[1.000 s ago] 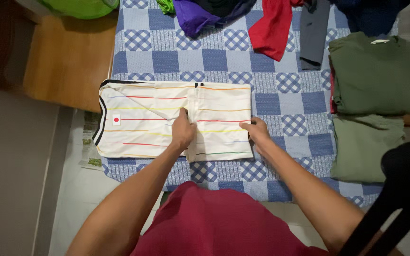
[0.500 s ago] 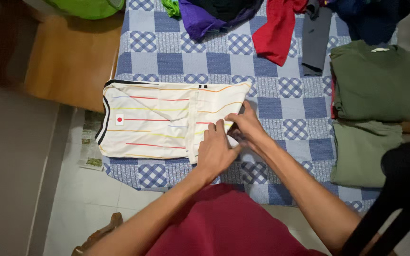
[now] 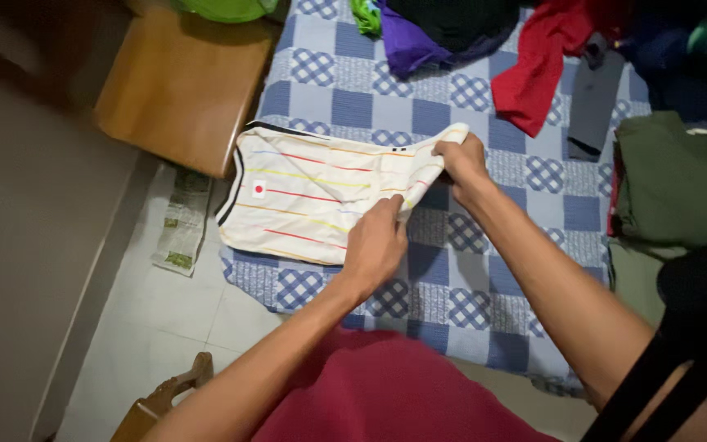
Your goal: The person folds several shirts on a table. They first fold a light green t-shirt, then a white striped jersey, and finally a black and purple jersey, stacking each folded item on the right side of the table.
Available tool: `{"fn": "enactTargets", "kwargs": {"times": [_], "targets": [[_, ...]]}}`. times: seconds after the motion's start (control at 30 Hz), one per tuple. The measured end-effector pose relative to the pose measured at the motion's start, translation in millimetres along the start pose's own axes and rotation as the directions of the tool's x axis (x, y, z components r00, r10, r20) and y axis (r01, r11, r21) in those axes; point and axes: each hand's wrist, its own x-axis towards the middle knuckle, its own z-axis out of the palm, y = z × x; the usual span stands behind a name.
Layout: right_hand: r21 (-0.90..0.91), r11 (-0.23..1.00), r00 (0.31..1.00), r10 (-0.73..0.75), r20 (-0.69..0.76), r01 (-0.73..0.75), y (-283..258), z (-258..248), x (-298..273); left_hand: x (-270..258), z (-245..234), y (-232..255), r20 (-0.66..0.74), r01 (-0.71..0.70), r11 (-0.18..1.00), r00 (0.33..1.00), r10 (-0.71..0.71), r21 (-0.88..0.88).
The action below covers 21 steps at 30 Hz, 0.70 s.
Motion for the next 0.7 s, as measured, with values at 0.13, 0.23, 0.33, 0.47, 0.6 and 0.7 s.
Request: {"fn": "enactTargets", "kwargs": {"times": [0.13, 0.23, 0.33, 0.47, 0.6, 0.7], "targets": [[-0.130, 0.990, 0.995, -0.033, 0.092, 0.045, -53.2, 62.9, -20.8, 1.4, -36.1, -43.1, -0.240, -0.016, 0.999, 0.971, 0.005, -0.046], [-0.136, 0.986, 0.974, -0.067, 0.218, 0.099, -75.9, 129.1, -38.4, -3.4, -69.7, -95.3, -0.141, 0.281, 0.913, 0.932, -0.333, -0.296], [-0.150, 0.979, 0.935, -0.080, 0.345, 0.139, -79.3, 198.5, -42.9, -7.1, -101.4, -159.0, -0.298, 0.298, 0.910, 0.875, -0.382, -0.289], [-0.086, 0.979, 0.818, -0.104, 0.566, 0.183, -51.9, 261.1, -46.2, -25.8, -136.2, -233.0, -0.324, 0.555, 0.757, 0.687, -0.651, -0.345], [-0.410, 0.816, 0.874, -0.218, 0.435, 0.408, -0.7, 255.2, -54.9, -51.0, -143.7, -253.6, -0.294, 0.757, 0.650, 0.608, -0.738, -0.066], [-0.460, 0.711, 0.845, -0.407, 0.347, 0.532, 35.8, 213.8, -68.4, -56.1, -141.6, -246.7, -0.284, 0.646, 0.764, 0.735, -0.616, 0.014]]}}
